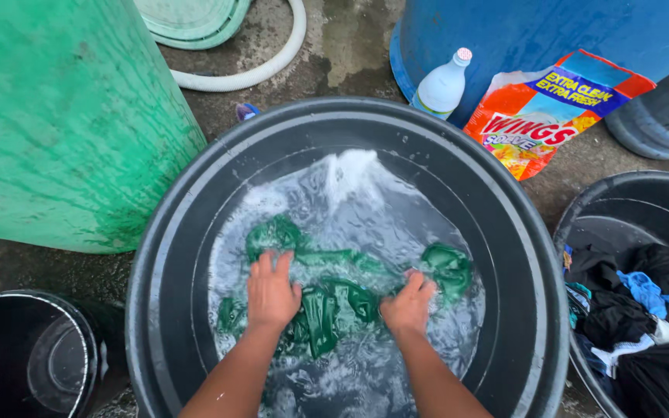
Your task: The person scoops water into a basin using a dipper and scrubs clothes by hand in soapy water before rinsing them.
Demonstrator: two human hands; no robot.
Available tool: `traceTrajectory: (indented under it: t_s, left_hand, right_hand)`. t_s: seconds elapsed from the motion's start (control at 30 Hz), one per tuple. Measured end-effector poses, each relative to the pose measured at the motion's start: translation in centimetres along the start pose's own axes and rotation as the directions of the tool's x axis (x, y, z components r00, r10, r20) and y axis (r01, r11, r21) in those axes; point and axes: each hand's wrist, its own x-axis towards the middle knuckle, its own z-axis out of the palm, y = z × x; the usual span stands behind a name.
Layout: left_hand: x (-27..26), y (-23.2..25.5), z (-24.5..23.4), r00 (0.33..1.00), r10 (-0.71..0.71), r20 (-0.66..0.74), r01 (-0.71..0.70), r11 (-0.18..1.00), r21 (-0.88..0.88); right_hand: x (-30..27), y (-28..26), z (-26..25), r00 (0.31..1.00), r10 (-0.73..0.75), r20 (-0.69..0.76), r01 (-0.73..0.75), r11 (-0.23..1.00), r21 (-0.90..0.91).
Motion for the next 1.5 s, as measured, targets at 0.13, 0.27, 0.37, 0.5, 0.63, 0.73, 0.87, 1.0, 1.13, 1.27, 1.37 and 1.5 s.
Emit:
traceTrajectory:
  t_s: [0.13,0.27,0.37,0.5,0.63,0.73,0.87,1.0,1.13,1.27,1.37,1.5]
  left_hand:
    - [1.6,1.9,-0.4,0.979,0.199,0.051,-0.202,0.977,0.063]
    - [2.9,5.1,-0.7,0.894,-0.067,0.443,-0.002,0.988,0.154]
    - [2.2,6.0,-1.0,0.835,-0.133,0.534,-0.004,0.969,0.246]
    - [1.8,5.8,-0.3,0.837,-0.003,0.547,-0.127,0.972,0.2]
    - [3.0,3.4,1.3,0.896,0.228,0.381,-0.052,0.906,-0.421]
    - [3.0,3.4,1.7,0.878,0.164,0.449,0.195,0.734,-0.651]
    - [2.8,4.5,0.8,0.943,0.064,0.326,0.221,0.614,-0.758]
    - [0.6,5.1,-2.0,0.887,0.139,0.44,0.206,0.734,-0.647]
    - [-1.7,5.6,-4.0,0.738,0.2,0.644,-0.044,0.967,-0.25]
    - [-1.9,4.7,-3.5,0.791,-0.047,0.61,0.386,0.812,-0.437]
    - [-2.6,4.1,-4.1,0.67,0.032,0.741,0.717,0.226,-0.659]
    - [-5.5,5.3,-6.6,0.599,0.474,0.646,0.777,-0.15,-0.611]
  right_hand:
    - [2.5,4.0,2.0,0.981,-0.065,0.185,0.114,0.957,-0.266]
    - [0.8,2.4,1.7,0.982,-0.148,0.12,0.169,0.966,-0.197]
    - [-1.0,-0.4,0.4,0.957,-0.29,0.01,0.29,0.955,-0.059]
    - [-1.0,-1.6,-2.5,0.904,0.134,0.407,-0.009,0.955,-0.295]
    - [-0.5,3.5,-1.0,0.92,0.098,0.381,0.021,0.955,-0.297]
    - [0.5,6.9,2.0,0.97,0.127,0.207,-0.144,0.987,0.072]
    - [2.5,6.8,-0.6,0.779,0.363,0.511,-0.627,0.44,0.644]
    - [1.3,0.9,-6.4,0.689,0.201,0.696,-0.716,0.037,0.697]
    - [-0.4,-1.7,-10.4,0.646,-0.206,0.735,-0.734,0.095,0.672]
    - [-0.9,-1.4,-12.3,0.576,-0.322,0.751,-0.615,0.435,0.658]
    - [-0.5,1.0,-11.2,0.62,-0.28,0.733,-0.271,0.8,0.535]
    - [-1.5,5.6,-5.8,0.752,-0.062,0.656,0.206,0.968,-0.144]
